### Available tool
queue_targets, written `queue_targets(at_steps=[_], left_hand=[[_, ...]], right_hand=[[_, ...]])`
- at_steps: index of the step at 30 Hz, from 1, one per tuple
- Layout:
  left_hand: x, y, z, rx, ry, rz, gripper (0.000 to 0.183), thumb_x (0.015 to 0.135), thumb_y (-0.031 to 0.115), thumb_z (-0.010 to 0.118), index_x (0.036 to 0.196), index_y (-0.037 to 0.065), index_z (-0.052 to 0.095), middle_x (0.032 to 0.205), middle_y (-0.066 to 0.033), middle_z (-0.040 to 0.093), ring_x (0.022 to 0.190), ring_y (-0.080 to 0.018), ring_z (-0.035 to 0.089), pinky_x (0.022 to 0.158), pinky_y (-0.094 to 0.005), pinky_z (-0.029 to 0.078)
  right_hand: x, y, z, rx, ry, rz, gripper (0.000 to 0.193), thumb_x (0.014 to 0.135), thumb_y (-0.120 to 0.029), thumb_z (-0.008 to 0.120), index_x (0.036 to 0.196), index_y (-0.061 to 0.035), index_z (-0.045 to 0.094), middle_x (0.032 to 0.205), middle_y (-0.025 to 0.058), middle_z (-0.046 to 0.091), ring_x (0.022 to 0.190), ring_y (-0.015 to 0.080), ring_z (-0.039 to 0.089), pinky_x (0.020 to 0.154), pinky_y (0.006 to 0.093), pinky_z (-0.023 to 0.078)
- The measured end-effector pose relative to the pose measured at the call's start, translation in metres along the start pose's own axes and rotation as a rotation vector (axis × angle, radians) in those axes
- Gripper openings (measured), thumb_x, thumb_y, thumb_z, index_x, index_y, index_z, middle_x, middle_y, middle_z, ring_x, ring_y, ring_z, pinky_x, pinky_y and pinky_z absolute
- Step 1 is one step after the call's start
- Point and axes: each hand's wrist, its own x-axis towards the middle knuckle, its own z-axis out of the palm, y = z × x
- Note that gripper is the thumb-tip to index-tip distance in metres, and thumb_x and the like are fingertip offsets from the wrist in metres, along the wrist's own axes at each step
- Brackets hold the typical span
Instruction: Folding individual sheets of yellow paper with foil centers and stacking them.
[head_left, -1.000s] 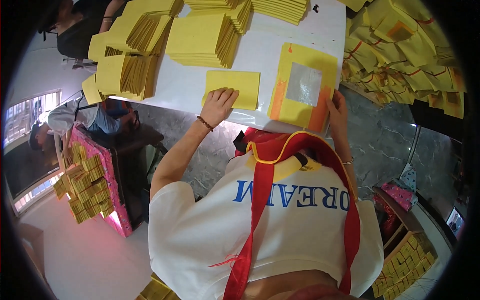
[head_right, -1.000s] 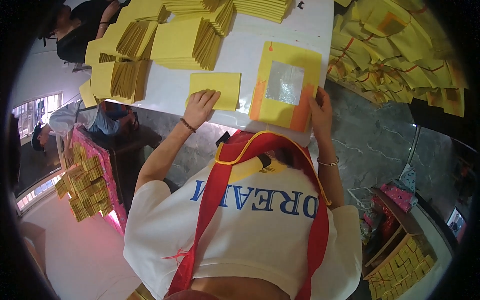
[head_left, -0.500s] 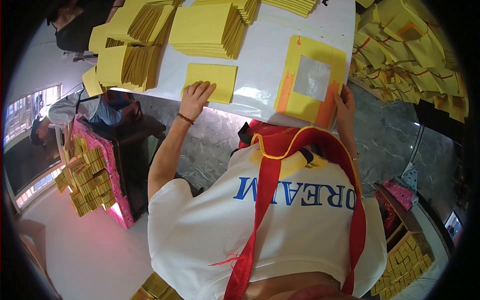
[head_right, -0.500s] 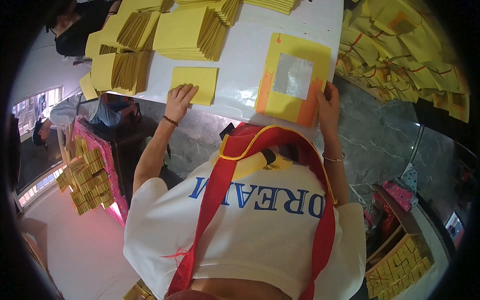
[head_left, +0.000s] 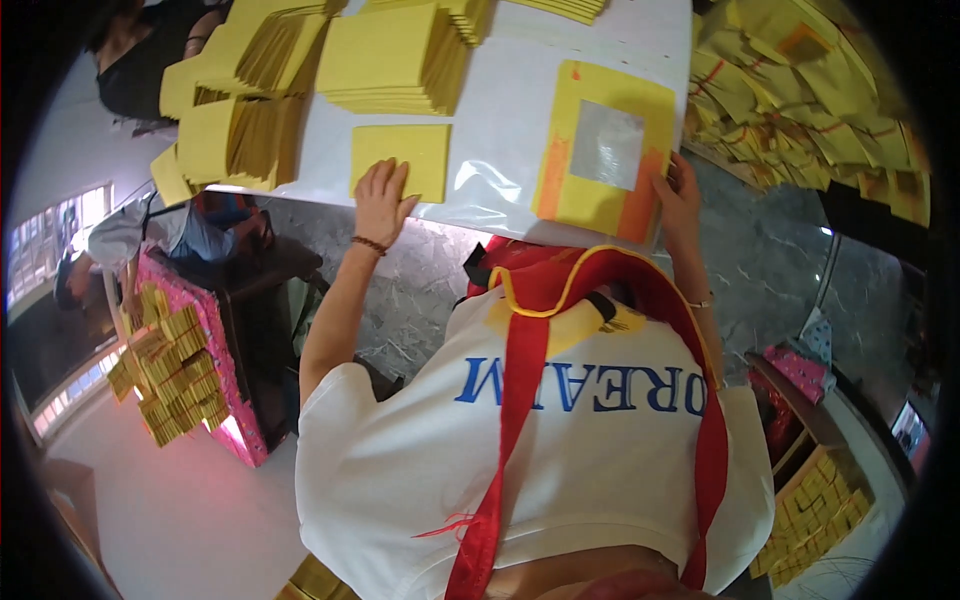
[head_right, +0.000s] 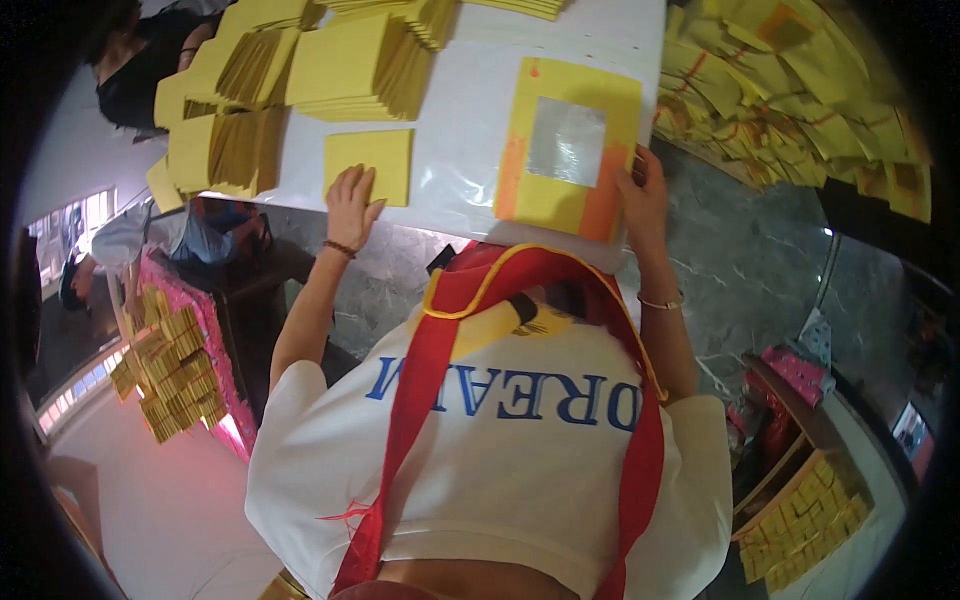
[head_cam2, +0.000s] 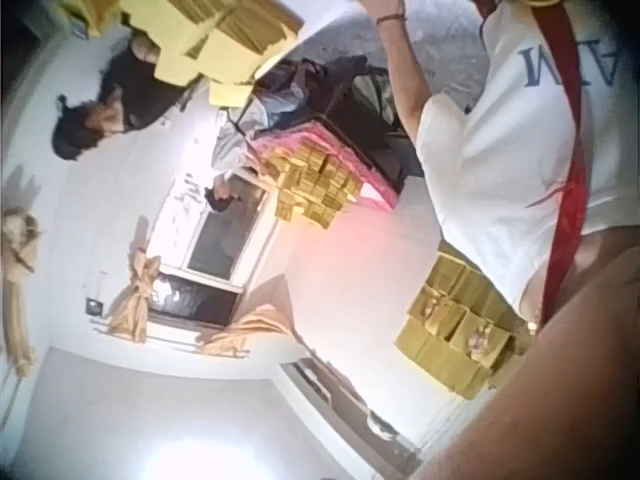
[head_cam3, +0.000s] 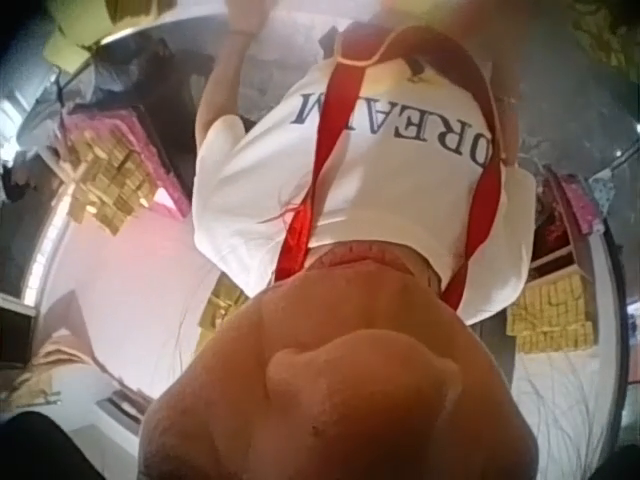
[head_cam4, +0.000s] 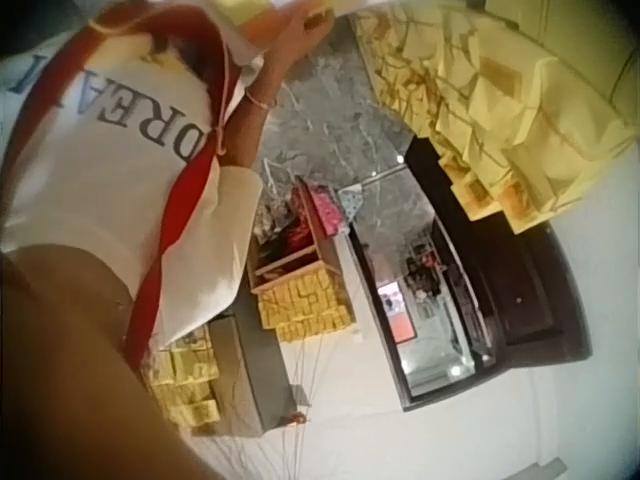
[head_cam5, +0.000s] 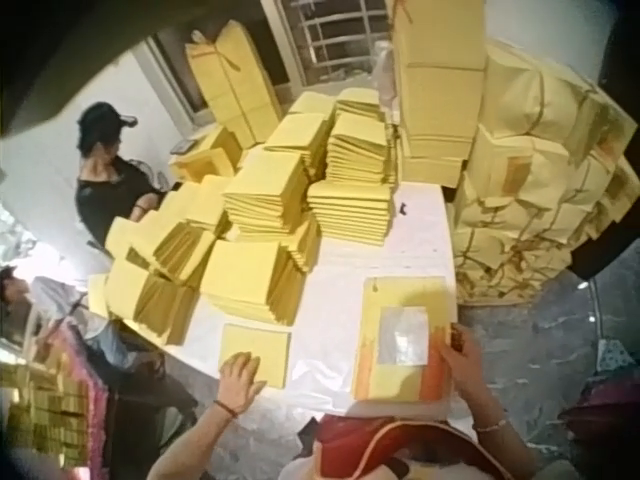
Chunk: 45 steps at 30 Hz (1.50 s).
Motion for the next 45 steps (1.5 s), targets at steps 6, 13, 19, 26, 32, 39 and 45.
queue_targets(at_steps=[6,13,19,26,32,39,45], left_hand=[[0.009,-0.004,-0.012,0.007,-0.011,0.059,0.053,0.083,0.033,0.059,0.129,0.011,0.046,0.13,-0.0119,0.044,0.12,-0.033,0.038,0.099,-0.0461,0.029],[0.041,0.054,-0.027,0.077,0.178,0.003,0.031,0.084,0.019,0.058,0.114,0.01,0.059,0.122,-0.0114,0.051,0.113,-0.0307,0.045,0.094,-0.0436,0.032],[0.092,0.185,-0.02,-0.46,0.098,0.567,0.044,0.067,0.011,0.07,0.109,0.006,0.058,0.108,-0.0088,0.057,0.102,-0.0276,0.052,0.085,-0.038,0.042],[0.108,0.194,-0.001,-0.483,-0.037,0.679,0.022,0.073,0.017,0.067,0.092,0.005,0.062,0.093,-0.0062,0.059,0.088,-0.0231,0.054,0.076,-0.0341,0.044],[0.122,0.191,-0.005,-0.751,-0.216,0.413,0.014,0.08,0.015,0.066,0.084,0.002,0.064,0.074,-0.0104,0.059,0.069,-0.0231,0.058,0.062,-0.0321,0.046],[0.125,0.189,-0.003,-0.867,-0.382,0.144,0.016,0.084,0.014,0.061,0.085,-0.001,0.064,0.072,-0.0096,0.059,0.065,-0.0174,0.057,0.061,-0.0284,0.045],[0.125,0.19,0.0,-0.918,-0.408,0.094,0.016,0.084,0.014,0.061,0.085,-0.002,0.063,0.07,-0.0048,0.059,0.062,-0.0092,0.054,0.057,-0.0243,0.044]], right_hand=[[-0.001,-0.016,0.004,0.006,-0.033,0.037,0.046,0.087,-0.011,0.059,0.129,-0.0018,0.042,0.121,0.0108,0.054,0.106,0.0171,0.052,0.091,0.0304,0.042],[-0.005,-0.011,-0.007,-0.598,0.053,-0.666,0.025,0.082,-0.016,0.061,0.106,-0.0121,0.063,0.113,0.0051,0.058,0.11,0.0227,0.051,0.093,0.0367,0.038],[-0.009,-0.002,-0.002,-0.926,-0.082,-0.724,0.012,0.08,-0.025,0.061,0.089,-0.0215,0.067,0.111,-0.009,0.059,0.12,0.019,0.042,0.099,0.0489,0.021],[-0.005,0.011,-0.005,-0.869,-0.057,-0.637,0.009,0.08,-0.027,0.061,0.081,-0.0215,0.068,0.114,-0.0092,0.059,0.122,0.0188,0.04,0.099,0.0519,0.018],[0.0,0.021,-0.016,-0.44,-0.187,-0.377,0.029,0.09,-0.028,0.045,0.083,-0.0153,0.07,0.12,-0.0055,0.059,0.129,0.0234,0.035,0.104,0.049,0.013],[-0.003,0.013,-0.006,-0.148,-0.187,-0.361,0.043,0.096,-0.029,0.034,0.093,-0.0037,0.069,0.11,0.0051,0.064,0.127,0.0242,0.036,0.107,0.0337,0.021],[-0.006,0.012,-0.008,-0.084,-0.191,-0.256,0.042,0.098,-0.03,0.034,0.108,-0.0016,0.063,0.105,0.0058,0.064,0.126,0.0222,0.035,0.106,0.0329,0.024]])
